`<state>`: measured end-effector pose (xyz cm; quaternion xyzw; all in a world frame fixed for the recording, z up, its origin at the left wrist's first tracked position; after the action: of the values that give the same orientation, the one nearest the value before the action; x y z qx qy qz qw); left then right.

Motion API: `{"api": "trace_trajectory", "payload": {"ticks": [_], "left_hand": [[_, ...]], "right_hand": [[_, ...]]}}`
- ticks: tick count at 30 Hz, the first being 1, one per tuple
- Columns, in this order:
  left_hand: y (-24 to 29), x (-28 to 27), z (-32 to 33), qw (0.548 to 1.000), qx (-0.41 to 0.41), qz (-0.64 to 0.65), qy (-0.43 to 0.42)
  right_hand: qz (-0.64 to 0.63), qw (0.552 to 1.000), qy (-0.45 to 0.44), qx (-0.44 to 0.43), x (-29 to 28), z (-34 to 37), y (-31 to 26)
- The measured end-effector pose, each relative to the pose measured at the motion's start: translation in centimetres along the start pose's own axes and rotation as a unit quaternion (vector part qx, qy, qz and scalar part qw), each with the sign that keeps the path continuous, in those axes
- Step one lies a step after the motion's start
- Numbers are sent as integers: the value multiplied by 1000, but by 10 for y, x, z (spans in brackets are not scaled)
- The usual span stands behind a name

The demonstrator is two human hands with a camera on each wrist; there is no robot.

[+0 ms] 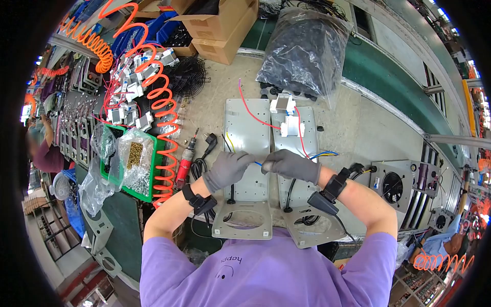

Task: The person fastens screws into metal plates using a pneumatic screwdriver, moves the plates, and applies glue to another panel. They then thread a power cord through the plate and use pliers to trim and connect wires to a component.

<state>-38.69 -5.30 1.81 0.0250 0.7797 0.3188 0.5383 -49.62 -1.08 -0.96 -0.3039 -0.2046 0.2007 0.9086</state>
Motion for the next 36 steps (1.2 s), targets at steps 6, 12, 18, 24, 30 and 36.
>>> {"api": "trace_trajectory", "payload": {"ticks": [6, 12, 18, 24, 30, 36], "left_hand": [[-20, 25, -6, 882, -134, 400, -209], [-17, 28, 2, 785, -227, 521, -246], [-48, 33, 9, 811, -308, 473, -158], [-57, 47, 2, 823, -312, 453, -143], [-36, 26, -14, 979, -15, 203, -19], [-31, 55, -6, 922, -128, 354, -93]], "right_hand": [[707, 646, 159, -238, 18, 22, -51], [688, 674, 176, -203, -20, 57, -64], [272, 760, 559, -191, -90, 233, -13], [-182, 686, 694, -126, 43, 337, 151], [-479, 559, 667, -113, 237, 287, 342], [-500, 465, 706, 189, 404, 239, 383]]}}
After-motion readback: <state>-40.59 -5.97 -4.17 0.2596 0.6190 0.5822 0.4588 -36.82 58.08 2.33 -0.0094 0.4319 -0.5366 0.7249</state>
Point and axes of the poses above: each hand's wrist, its own z-axis away from the middle knuckle, its own x-axis out of the palm, y = z × x, the point moved 8 cm from there along -z, towards the middle knuckle, and after that the axes turned 3 degrees about x, right-handed, at the moved point
